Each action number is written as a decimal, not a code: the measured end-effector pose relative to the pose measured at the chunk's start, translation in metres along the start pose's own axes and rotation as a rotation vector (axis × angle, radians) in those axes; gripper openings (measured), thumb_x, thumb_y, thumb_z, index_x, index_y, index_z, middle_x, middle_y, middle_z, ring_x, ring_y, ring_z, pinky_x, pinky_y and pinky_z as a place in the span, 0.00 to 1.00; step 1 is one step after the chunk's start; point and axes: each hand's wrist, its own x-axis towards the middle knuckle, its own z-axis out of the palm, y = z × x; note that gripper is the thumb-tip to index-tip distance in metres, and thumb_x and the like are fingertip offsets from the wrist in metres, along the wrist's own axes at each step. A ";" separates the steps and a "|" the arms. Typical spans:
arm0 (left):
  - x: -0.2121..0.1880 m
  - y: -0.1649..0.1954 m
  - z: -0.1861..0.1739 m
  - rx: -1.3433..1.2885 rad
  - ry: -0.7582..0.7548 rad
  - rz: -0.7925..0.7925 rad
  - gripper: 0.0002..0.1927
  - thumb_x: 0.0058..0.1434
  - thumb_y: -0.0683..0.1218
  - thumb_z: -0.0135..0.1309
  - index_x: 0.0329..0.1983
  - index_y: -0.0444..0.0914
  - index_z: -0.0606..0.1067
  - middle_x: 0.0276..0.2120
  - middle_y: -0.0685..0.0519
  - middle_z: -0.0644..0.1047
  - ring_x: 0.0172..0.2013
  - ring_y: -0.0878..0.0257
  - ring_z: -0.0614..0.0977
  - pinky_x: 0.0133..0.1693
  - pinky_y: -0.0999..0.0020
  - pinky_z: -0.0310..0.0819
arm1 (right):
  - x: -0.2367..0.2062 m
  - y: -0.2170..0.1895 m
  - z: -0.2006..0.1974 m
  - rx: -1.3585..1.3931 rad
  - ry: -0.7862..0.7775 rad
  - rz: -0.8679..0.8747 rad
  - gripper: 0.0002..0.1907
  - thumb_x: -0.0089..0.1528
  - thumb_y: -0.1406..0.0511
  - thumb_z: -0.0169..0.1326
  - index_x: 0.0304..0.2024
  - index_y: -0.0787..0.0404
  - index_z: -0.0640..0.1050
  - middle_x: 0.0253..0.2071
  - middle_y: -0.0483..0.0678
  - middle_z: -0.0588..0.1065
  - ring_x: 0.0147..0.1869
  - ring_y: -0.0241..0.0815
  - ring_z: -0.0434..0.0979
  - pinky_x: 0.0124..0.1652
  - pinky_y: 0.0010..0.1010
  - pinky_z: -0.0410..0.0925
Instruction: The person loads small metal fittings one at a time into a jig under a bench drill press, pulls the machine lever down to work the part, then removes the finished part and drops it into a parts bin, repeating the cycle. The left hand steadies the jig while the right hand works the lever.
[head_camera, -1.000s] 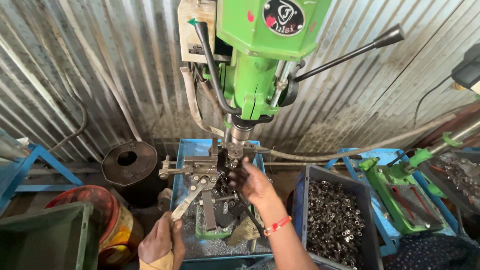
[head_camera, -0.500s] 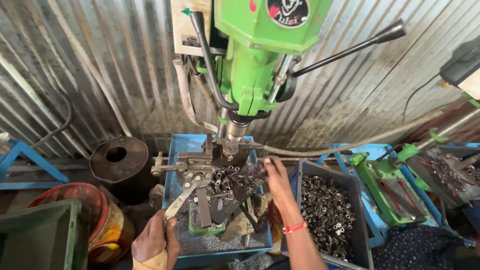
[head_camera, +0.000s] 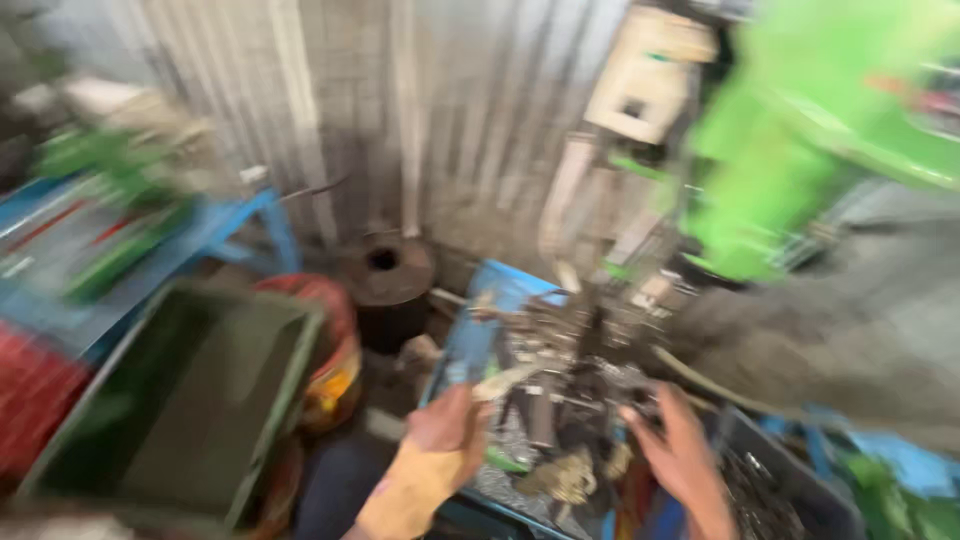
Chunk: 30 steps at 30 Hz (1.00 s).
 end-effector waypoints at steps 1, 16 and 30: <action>-0.001 -0.001 -0.002 -0.010 0.068 0.095 0.10 0.66 0.49 0.56 0.43 0.40 0.70 0.33 0.41 0.79 0.34 0.38 0.81 0.33 0.45 0.74 | -0.005 -0.020 -0.003 0.261 -0.115 0.209 0.22 0.60 0.63 0.58 0.55 0.62 0.74 0.49 0.54 0.77 0.49 0.52 0.78 0.47 0.39 0.72; 0.008 -0.030 0.027 -0.276 0.038 0.074 0.15 0.59 0.48 0.59 0.48 0.39 0.75 0.39 0.44 0.80 0.39 0.47 0.82 0.40 0.54 0.76 | 0.049 -0.289 0.189 0.101 -0.206 -0.917 0.35 0.63 0.58 0.63 0.68 0.65 0.69 0.65 0.59 0.69 0.70 0.58 0.70 0.65 0.45 0.66; 0.070 0.170 -0.090 0.015 0.269 0.761 0.19 0.55 0.41 0.61 0.50 0.34 0.77 0.41 0.47 0.79 0.40 0.49 0.79 0.44 0.57 0.74 | 0.042 -0.126 -0.115 0.200 0.847 -0.193 0.13 0.67 0.65 0.61 0.51 0.67 0.78 0.44 0.45 0.77 0.43 0.29 0.74 0.42 0.20 0.68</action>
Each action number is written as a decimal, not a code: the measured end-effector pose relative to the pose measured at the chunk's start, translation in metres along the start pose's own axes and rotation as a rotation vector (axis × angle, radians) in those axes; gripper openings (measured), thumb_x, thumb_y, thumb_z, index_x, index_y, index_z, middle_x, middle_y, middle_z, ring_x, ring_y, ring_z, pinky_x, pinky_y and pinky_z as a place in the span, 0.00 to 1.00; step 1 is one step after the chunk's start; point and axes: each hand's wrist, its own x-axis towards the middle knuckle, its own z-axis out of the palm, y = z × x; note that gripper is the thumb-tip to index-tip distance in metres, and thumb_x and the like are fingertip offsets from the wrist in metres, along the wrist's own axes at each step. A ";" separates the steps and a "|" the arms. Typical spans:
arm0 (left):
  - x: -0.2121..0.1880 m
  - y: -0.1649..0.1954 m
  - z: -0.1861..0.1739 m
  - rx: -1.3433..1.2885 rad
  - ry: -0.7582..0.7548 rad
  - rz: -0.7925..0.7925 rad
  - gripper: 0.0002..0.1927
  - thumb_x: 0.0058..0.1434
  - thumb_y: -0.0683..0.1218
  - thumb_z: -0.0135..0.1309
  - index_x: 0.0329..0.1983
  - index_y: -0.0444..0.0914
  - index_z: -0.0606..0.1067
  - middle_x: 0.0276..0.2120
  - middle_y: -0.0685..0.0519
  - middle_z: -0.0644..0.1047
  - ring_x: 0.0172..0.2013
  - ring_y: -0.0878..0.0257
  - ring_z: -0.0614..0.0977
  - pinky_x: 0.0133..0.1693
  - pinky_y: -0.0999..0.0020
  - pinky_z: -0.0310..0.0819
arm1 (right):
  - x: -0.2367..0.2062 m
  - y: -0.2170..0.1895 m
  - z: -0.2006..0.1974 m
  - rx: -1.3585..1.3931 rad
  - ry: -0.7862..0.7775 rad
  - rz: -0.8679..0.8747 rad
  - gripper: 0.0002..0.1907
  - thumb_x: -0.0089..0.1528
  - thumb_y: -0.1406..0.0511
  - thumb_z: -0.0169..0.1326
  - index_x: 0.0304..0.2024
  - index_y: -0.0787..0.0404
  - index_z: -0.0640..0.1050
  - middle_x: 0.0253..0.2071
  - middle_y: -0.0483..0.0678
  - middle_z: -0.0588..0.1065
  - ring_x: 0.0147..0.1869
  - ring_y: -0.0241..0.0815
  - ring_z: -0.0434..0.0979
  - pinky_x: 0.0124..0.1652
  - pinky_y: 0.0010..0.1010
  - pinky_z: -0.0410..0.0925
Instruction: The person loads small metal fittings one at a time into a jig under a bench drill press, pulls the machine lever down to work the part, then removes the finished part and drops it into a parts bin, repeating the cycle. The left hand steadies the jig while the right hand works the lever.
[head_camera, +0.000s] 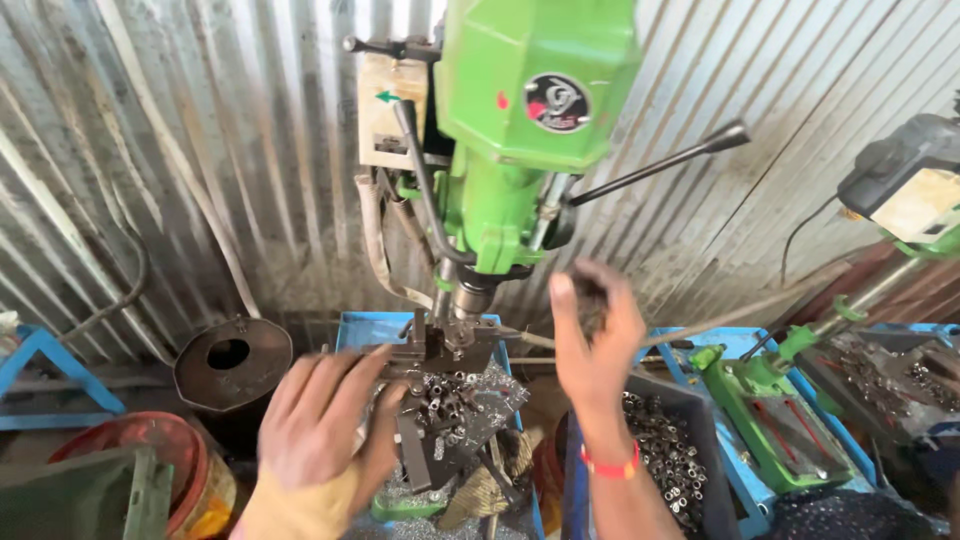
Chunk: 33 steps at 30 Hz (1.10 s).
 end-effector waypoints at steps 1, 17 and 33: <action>0.027 0.015 0.002 -0.031 0.022 0.091 0.17 0.57 0.41 0.62 0.50 0.35 0.77 0.41 0.48 0.79 0.40 0.50 0.79 0.44 0.58 0.74 | 0.013 0.006 0.000 0.028 -0.006 -0.066 0.14 0.67 0.66 0.61 0.52 0.67 0.77 0.45 0.44 0.77 0.46 0.29 0.74 0.44 0.21 0.68; 0.180 0.040 0.109 0.186 -0.222 0.263 0.06 0.58 0.49 0.56 0.28 0.44 0.77 0.21 0.46 0.78 0.23 0.43 0.81 0.25 0.48 0.75 | 0.049 0.007 0.011 0.056 0.066 -0.085 0.10 0.60 0.70 0.65 0.44 0.65 0.81 0.36 0.48 0.78 0.34 0.35 0.75 0.35 0.27 0.68; 0.188 0.045 0.109 0.188 -0.143 0.364 0.05 0.53 0.47 0.59 0.26 0.41 0.77 0.21 0.47 0.77 0.23 0.45 0.81 0.26 0.50 0.76 | 0.047 0.011 0.023 0.020 0.167 -0.202 0.10 0.62 0.72 0.60 0.47 0.67 0.80 0.39 0.52 0.76 0.37 0.42 0.79 0.37 0.31 0.71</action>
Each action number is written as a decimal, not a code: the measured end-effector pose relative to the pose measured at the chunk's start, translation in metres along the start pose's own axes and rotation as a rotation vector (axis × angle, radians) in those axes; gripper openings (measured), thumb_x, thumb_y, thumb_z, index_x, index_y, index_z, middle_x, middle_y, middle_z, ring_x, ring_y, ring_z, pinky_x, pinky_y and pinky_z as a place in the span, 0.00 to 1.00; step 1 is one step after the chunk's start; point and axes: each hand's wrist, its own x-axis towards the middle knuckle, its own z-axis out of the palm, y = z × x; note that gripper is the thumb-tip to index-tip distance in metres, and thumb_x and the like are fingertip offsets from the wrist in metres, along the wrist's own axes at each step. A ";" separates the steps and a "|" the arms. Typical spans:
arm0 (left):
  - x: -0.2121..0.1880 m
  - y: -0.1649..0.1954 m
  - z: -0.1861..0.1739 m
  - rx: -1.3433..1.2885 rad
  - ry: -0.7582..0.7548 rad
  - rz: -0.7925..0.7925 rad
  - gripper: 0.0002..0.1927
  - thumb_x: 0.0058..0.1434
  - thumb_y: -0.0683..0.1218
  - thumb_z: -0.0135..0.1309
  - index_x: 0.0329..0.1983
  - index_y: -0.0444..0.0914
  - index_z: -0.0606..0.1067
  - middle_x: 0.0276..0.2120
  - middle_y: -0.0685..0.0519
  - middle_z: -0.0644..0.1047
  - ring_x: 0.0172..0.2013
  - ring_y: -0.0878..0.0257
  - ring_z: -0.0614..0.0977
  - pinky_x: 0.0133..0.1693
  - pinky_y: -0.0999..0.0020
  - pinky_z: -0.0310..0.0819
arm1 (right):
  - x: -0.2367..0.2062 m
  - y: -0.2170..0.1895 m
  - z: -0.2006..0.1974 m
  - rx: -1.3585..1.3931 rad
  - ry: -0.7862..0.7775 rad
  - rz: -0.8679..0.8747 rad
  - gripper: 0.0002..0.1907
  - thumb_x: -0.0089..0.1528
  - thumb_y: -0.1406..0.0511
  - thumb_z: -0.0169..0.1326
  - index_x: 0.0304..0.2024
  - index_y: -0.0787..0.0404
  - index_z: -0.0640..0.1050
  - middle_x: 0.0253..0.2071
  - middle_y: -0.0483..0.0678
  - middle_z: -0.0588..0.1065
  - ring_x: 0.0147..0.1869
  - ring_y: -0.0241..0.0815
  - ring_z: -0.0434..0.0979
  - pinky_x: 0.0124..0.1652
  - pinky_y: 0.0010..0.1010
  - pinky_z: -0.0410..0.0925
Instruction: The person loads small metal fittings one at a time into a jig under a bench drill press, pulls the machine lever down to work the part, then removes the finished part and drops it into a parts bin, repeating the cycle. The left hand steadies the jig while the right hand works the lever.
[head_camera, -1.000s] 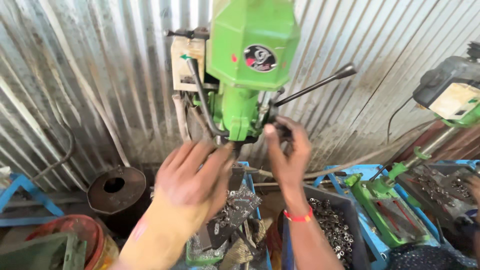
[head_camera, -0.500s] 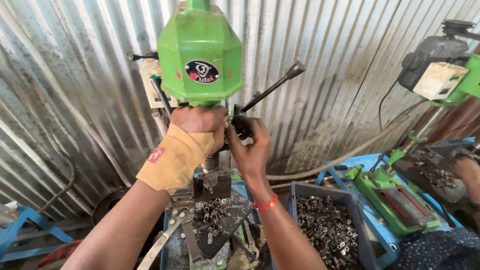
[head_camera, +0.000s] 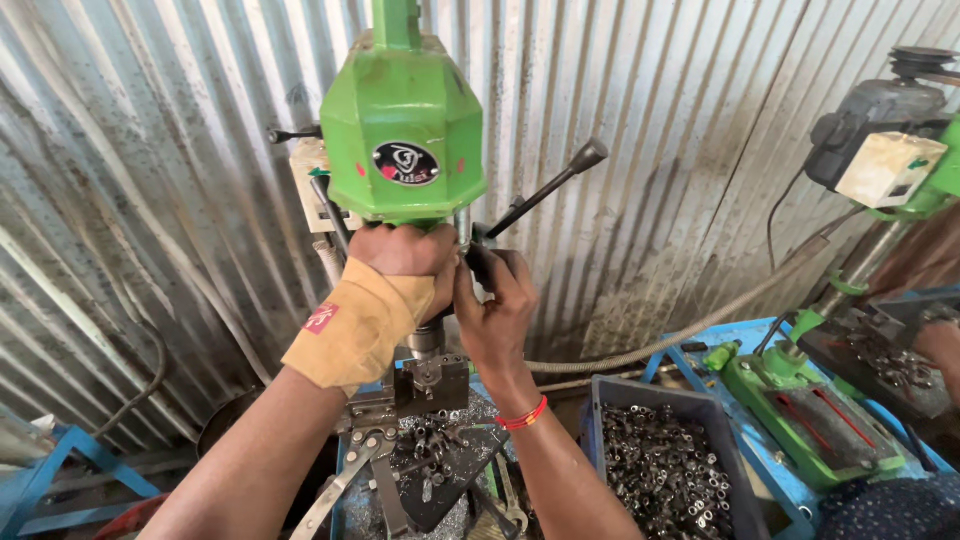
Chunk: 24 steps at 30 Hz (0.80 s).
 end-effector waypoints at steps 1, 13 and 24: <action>0.000 -0.001 0.000 0.008 0.019 0.013 0.04 0.53 0.46 0.59 0.26 0.42 0.77 0.21 0.47 0.77 0.23 0.46 0.81 0.26 0.50 0.76 | -0.001 0.001 0.002 0.004 0.008 -0.020 0.10 0.63 0.72 0.60 0.48 0.67 0.80 0.40 0.52 0.76 0.39 0.43 0.80 0.38 0.31 0.72; 0.004 -0.005 0.002 -0.015 -0.054 -0.045 0.06 0.50 0.47 0.60 0.23 0.40 0.79 0.24 0.45 0.78 0.26 0.44 0.81 0.29 0.49 0.76 | -0.014 0.010 0.017 -0.075 0.035 -0.038 0.14 0.65 0.70 0.56 0.52 0.72 0.77 0.40 0.54 0.70 0.43 0.49 0.71 0.39 0.38 0.65; 0.008 -0.002 0.000 -0.023 -0.056 -0.059 0.08 0.52 0.49 0.60 0.24 0.41 0.80 0.23 0.46 0.78 0.25 0.45 0.81 0.28 0.50 0.76 | -0.009 0.007 0.022 -0.158 0.041 -0.057 0.13 0.67 0.67 0.54 0.51 0.70 0.77 0.38 0.55 0.67 0.42 0.54 0.67 0.40 0.44 0.61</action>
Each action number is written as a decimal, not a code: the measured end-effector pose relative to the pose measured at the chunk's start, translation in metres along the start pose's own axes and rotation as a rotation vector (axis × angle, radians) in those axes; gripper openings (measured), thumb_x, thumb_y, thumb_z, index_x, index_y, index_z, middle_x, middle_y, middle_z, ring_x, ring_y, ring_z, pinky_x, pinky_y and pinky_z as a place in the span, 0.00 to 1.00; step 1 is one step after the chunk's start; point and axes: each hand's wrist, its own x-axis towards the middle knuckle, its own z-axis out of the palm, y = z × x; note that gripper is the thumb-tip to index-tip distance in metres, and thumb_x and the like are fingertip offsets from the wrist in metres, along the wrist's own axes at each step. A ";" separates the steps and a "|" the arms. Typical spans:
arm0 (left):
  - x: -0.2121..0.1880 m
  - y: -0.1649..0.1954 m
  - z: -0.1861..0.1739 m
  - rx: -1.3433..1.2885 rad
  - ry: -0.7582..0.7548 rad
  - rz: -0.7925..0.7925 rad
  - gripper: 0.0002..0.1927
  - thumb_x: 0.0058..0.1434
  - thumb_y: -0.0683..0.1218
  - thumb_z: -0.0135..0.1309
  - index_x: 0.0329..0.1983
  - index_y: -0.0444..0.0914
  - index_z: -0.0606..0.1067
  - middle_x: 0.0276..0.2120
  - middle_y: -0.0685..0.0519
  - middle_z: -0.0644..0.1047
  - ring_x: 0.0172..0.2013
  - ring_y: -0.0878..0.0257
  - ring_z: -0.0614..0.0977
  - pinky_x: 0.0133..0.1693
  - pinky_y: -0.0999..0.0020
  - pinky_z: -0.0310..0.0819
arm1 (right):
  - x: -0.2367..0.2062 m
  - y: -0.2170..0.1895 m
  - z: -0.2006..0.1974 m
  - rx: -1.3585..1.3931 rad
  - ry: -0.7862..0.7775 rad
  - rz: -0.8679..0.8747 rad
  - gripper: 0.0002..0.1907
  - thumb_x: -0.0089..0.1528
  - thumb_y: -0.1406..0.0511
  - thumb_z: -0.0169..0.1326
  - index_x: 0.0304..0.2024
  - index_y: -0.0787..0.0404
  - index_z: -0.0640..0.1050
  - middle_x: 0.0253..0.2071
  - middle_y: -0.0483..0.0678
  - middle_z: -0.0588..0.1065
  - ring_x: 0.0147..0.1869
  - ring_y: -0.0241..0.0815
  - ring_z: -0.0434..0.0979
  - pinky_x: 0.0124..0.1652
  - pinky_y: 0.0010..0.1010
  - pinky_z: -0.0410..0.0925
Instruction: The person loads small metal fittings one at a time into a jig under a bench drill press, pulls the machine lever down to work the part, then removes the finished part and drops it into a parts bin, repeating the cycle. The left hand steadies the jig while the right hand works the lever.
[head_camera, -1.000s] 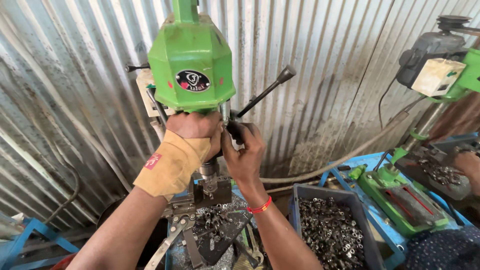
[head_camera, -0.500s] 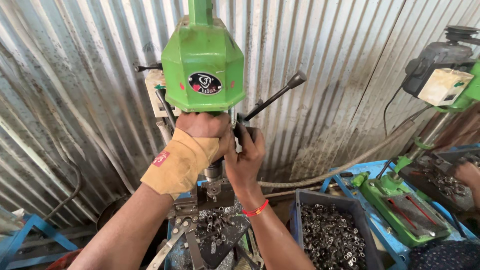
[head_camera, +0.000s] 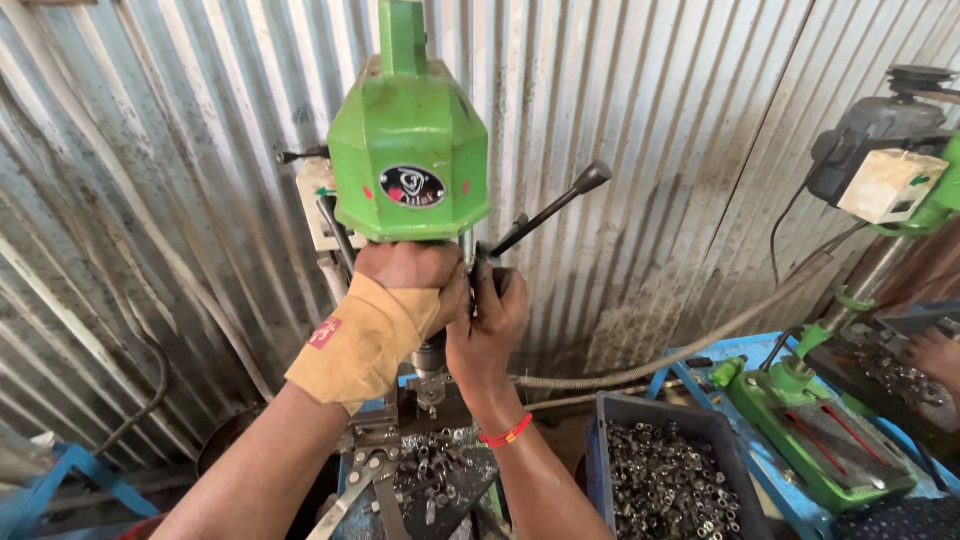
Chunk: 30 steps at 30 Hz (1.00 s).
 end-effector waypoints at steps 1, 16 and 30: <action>-0.001 0.000 0.001 0.008 -0.019 -0.013 0.08 0.52 0.50 0.60 0.24 0.41 0.80 0.23 0.46 0.78 0.25 0.45 0.81 0.28 0.50 0.76 | 0.000 0.000 0.001 -0.004 -0.004 0.009 0.13 0.67 0.66 0.54 0.50 0.69 0.77 0.37 0.55 0.67 0.42 0.54 0.67 0.39 0.44 0.61; -0.003 0.001 0.006 0.003 -0.092 -0.090 0.09 0.54 0.50 0.59 0.25 0.40 0.80 0.24 0.45 0.79 0.25 0.45 0.82 0.27 0.50 0.77 | -0.004 0.006 -0.001 0.086 -0.099 0.098 0.19 0.69 0.64 0.54 0.57 0.72 0.75 0.40 0.56 0.65 0.45 0.52 0.65 0.43 0.40 0.62; -0.006 -0.004 -0.006 -0.275 -0.074 -0.169 0.09 0.56 0.50 0.58 0.34 0.42 0.83 0.28 0.46 0.82 0.31 0.44 0.83 0.33 0.51 0.78 | 0.004 -0.008 -0.012 0.100 -0.031 0.088 0.14 0.63 0.71 0.59 0.51 0.69 0.79 0.40 0.53 0.76 0.41 0.46 0.81 0.41 0.34 0.72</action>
